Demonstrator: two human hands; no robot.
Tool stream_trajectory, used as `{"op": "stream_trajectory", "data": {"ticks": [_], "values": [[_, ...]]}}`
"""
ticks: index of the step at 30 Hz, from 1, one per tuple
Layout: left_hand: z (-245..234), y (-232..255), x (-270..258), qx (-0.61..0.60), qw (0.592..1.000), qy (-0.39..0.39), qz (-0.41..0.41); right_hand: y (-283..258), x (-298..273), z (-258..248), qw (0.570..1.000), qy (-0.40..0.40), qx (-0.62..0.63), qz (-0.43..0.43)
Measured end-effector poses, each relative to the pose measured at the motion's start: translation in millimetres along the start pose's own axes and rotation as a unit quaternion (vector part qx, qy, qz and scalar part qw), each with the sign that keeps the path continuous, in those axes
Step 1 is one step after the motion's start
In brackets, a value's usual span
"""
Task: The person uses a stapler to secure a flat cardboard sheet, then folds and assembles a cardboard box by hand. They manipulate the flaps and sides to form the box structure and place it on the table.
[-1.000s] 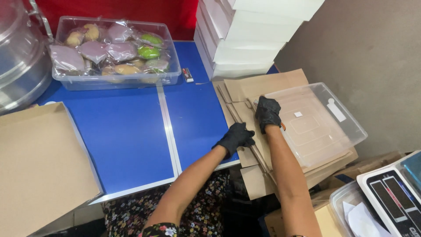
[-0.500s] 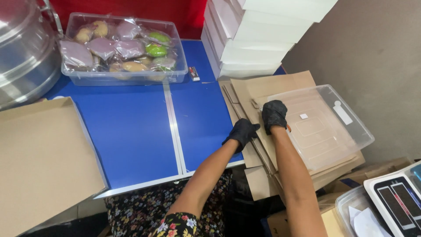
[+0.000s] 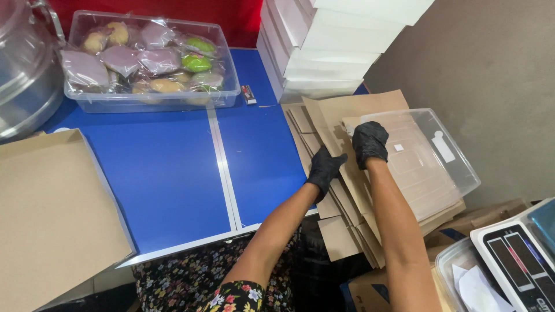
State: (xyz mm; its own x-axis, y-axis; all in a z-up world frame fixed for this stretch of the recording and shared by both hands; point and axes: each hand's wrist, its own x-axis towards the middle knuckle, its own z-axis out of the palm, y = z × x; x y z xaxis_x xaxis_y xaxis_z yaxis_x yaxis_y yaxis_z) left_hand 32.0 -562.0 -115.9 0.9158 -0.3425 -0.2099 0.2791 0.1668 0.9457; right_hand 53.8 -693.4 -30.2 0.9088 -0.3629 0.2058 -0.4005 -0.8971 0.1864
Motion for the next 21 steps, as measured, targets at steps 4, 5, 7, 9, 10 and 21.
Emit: {"op": "stream_trajectory", "data": {"ticks": [4, 5, 7, 9, 10, 21], "values": [[10.3, -32.3, 22.1, 0.059, 0.998, 0.015, 0.008, -6.8, -1.8, 2.8, 1.000, 0.004, -0.007, -0.004], [7.0, -16.6, 6.3, 0.057, 0.998, 0.017, 0.010, -5.3, 0.1, 2.6, 1.000, 0.006, -0.008, -0.006], [2.0, 18.5, -24.3, 0.077, 0.996, 0.025, 0.033, -0.7, 6.0, -1.3, 1.000, 0.014, -0.009, -0.007], [14.3, 35.2, -24.5, 0.139, 0.989, 0.041, 0.002, 12.3, 13.3, 5.0, 0.999, 0.018, -0.029, -0.017], [19.2, 43.5, -23.7, 0.201, 0.977, 0.057, -0.034, 17.1, 18.1, 8.8, 0.998, 0.019, -0.049, -0.028], [-169.9, 70.4, -52.2, 0.022, 0.988, 0.061, 0.143, 18.6, 6.3, 6.6, 0.945, 0.086, -0.306, -0.073]]}}
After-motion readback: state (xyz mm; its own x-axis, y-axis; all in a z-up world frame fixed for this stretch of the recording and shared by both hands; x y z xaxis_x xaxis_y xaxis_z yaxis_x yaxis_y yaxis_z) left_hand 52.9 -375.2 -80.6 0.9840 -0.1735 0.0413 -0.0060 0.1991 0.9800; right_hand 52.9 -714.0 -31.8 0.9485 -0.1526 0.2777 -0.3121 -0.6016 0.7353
